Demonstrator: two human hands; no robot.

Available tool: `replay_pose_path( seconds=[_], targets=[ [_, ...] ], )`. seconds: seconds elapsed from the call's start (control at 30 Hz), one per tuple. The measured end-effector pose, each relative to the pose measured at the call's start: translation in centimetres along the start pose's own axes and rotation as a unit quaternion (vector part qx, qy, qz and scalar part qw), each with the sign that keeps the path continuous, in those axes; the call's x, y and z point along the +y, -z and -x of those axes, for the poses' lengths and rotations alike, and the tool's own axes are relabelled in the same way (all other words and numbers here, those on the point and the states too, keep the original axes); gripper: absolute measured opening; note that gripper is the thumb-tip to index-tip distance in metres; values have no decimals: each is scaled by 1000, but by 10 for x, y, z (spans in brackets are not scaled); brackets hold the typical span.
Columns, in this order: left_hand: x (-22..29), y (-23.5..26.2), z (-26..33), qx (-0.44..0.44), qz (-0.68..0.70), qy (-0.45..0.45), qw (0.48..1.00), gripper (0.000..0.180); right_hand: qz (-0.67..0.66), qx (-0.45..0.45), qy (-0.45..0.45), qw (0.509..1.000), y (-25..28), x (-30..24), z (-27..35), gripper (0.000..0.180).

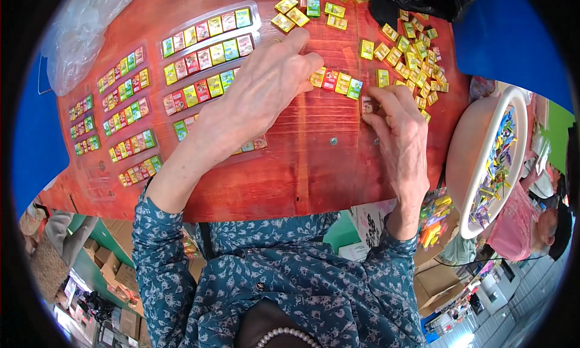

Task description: Sorting and arranging miniature toy boxes into organized groups on a table.

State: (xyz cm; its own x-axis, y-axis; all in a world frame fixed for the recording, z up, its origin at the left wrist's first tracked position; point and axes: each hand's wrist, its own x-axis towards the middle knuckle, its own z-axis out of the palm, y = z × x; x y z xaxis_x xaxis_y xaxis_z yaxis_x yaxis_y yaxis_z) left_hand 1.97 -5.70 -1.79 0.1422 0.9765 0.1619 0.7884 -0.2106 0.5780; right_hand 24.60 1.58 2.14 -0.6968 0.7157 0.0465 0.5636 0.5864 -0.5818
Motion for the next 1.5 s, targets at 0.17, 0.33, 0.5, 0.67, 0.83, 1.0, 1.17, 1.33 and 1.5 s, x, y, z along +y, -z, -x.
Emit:
replay_pose_path(
  seconds=[0.17, 0.33, 0.5, 0.67, 0.83, 1.0, 1.17, 1.33, 1.5],
  targets=[
    [-6, -6, 5, 50, 11, -55, 997, 38, 19, 3, 3, 1000, -3, -1, -7, 27],
    [-5, -5, 5, 38, 8, -48, 998, 36, 22, 7, -5, 1000, -7, -3, -12, 29],
    [-5, -4, 5, 50, 3, -53, 997, 31, 16, -2, -24, 1000, -11, -4, -15, 43],
    [6, -1, 2, 31, 2, -9, 999, 18, 24, 10, -11, 1000, -18, -6, -15, 45],
    [9, 0, -1, 31, 17, 3, 999, 16, 21, 41, 23, 999, -22, 2, -16, 39],
    [1, -4, -4, 70, 35, 3, 997, 27, 56, 38, 34, 997, -24, 6, -21, 38],
    [3, -2, -5, 26, -4, 32, 999, 28, 75, 47, 71, 994, -30, -2, -25, 39],
    [-3, -21, 10, 48, 53, -84, 994, 34, 107, 16, 38, 993, -28, -3, -20, 30],
    [-1, -32, 21, 186, -51, -135, 972, 32, 131, 20, 59, 989, -33, -4, -18, 27]
  ],
)
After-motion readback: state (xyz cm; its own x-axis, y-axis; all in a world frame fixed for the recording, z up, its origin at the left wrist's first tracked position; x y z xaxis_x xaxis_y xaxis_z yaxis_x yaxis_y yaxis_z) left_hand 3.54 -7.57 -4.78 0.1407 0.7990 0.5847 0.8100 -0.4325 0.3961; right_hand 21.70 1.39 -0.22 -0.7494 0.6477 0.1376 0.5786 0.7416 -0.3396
